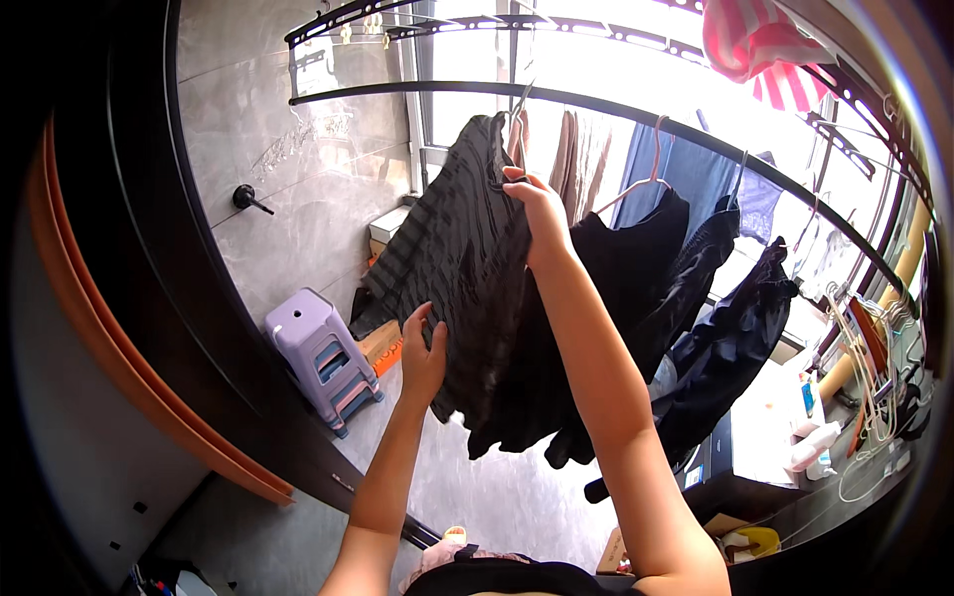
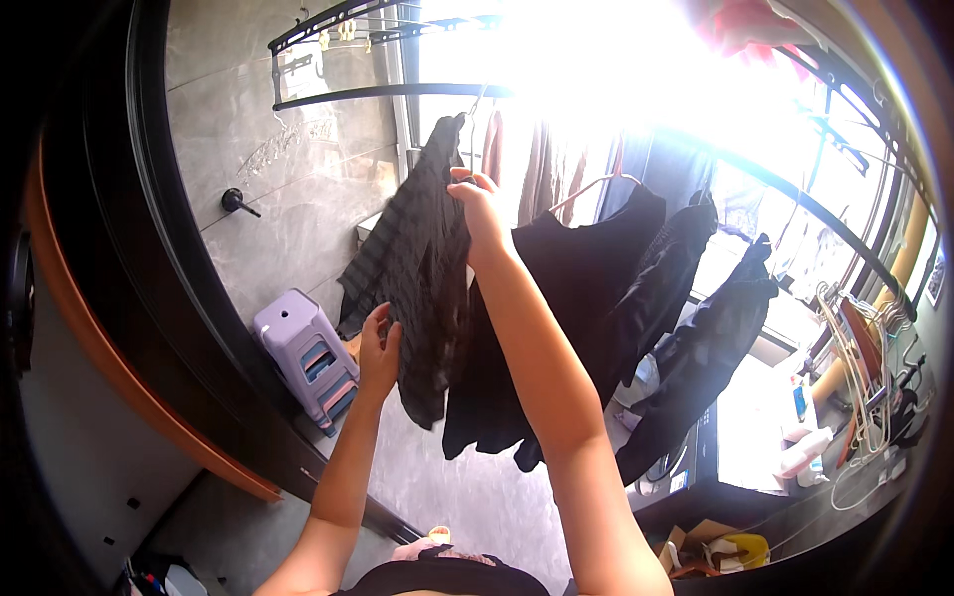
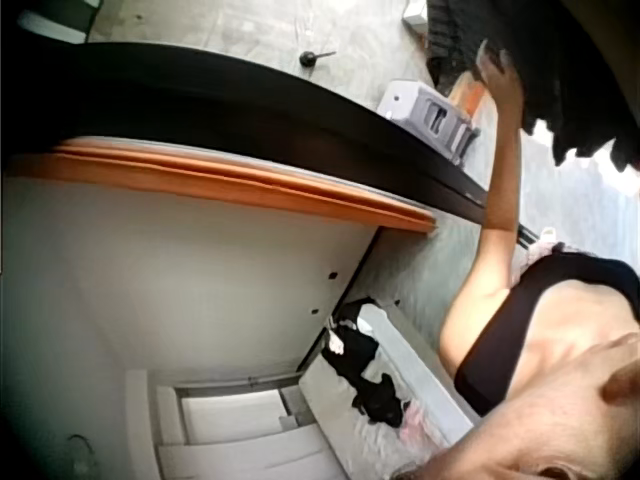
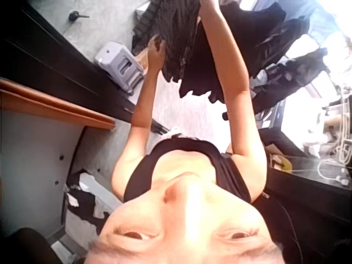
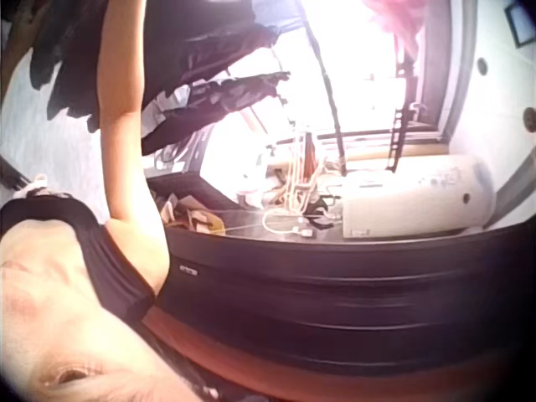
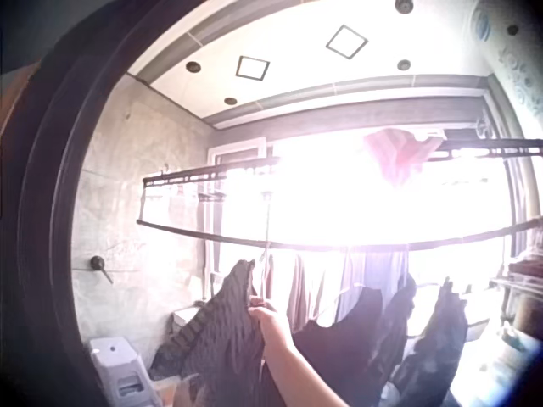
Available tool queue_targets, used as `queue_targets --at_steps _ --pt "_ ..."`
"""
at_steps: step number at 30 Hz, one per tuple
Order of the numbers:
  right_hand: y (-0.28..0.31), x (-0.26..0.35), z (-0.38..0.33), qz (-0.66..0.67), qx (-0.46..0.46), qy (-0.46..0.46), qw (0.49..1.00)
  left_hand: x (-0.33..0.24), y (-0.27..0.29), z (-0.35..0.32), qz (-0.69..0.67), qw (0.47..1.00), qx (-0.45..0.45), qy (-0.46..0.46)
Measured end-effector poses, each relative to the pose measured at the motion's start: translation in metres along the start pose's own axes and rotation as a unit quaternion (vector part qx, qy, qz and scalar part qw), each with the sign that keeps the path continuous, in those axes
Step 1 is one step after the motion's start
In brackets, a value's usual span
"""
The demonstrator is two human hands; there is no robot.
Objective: The person picks up various clothing items from a bed, places them on hangers, and hangs them on a drying rack near a window. The person also adjusts the position of the clothes on the rack and closes the window at the end.
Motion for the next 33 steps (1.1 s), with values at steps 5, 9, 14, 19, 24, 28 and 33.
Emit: queue_targets --at_steps 5,9,14,19,24,28,33 --pt "0.011 -0.050 0.049 -0.079 -0.104 0.013 0.991 0.020 -0.001 -0.002 -0.001 1.000 0.016 0.023" --pt "0.021 -0.078 0.042 -0.168 -0.064 0.076 0.981 0.023 -0.012 -0.014 -0.013 1.000 0.021 0.017" --pt "0.015 -0.050 -0.086 -0.239 -0.033 0.292 0.926 0.017 -0.008 -0.046 0.024 1.000 0.006 -0.009" --pt "0.098 -0.090 -0.182 -0.295 -0.041 0.207 0.932 -0.006 -0.038 -0.093 -0.001 0.997 0.057 -0.052" --pt "0.238 -0.176 -0.280 -0.310 -0.208 0.021 0.927 -0.039 -0.084 -0.155 -0.055 0.979 0.181 -0.077" --pt "0.302 -0.199 -0.394 -0.307 -0.349 -0.051 0.884 -0.063 -0.112 -0.221 -0.138 0.931 0.324 -0.091" --pt "0.299 -0.218 -0.542 -0.224 -0.526 -0.060 0.818 -0.066 -0.108 -0.329 -0.183 0.835 0.507 -0.109"
Point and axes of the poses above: each hand's wrist, its own z-axis towards the middle knuckle, its own y-axis out of the back of the hand, x = y × z, the point moved 10 cm from there along z, towards the middle knuckle, and after that the axes turned 5 degrees about -x, right-handed, at the moved point
